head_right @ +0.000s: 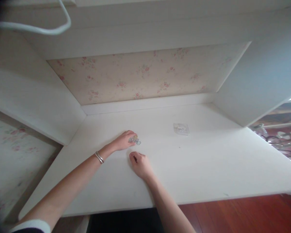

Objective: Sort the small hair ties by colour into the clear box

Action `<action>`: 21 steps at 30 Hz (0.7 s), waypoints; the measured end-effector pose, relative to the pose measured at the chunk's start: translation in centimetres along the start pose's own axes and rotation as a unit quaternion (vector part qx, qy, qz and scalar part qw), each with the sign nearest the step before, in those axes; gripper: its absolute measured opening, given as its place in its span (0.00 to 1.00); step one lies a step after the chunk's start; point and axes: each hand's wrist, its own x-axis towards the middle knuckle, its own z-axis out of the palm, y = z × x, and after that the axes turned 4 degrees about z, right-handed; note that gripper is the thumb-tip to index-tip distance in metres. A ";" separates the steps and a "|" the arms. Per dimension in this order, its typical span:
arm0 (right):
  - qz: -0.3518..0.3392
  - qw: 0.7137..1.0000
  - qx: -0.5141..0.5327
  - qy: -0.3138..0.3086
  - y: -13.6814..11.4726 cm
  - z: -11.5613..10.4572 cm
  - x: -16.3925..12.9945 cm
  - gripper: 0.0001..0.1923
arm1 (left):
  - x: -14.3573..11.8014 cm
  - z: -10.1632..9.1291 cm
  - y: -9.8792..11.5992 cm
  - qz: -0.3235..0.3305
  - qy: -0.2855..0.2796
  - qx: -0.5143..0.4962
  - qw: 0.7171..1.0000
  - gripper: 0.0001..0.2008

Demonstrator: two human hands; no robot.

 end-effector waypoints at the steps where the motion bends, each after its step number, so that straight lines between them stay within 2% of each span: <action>1: -0.001 1.000 0.000 -0.002 0.0 0.0 0.0 0.16 | 0.1 0.1 0.2 0.002 -0.016 0.013 1.000 0.22; 5: -0.004 1.000 0.001 -0.004 -0.1 -0.2 0.0 0.16 | 0.2 0.6 0.5 -0.015 -0.051 0.024 0.998 0.20; 9: -0.009 1.000 -0.005 0.005 -0.2 -0.2 0.0 0.16 | -0.2 0.9 1.0 -0.005 -0.045 -0.023 0.999 0.11; 13: -0.007 1.000 -0.011 0.009 -0.1 -0.1 -0.1 0.16 | -0.4 0.5 1.6 0.002 -0.044 -0.032 0.999 0.09; 21: -0.005 1.000 -0.007 0.005 -0.1 -0.1 0.0 0.16 | 0.4 -1.2 0.7 -0.031 0.029 -0.035 0.998 0.12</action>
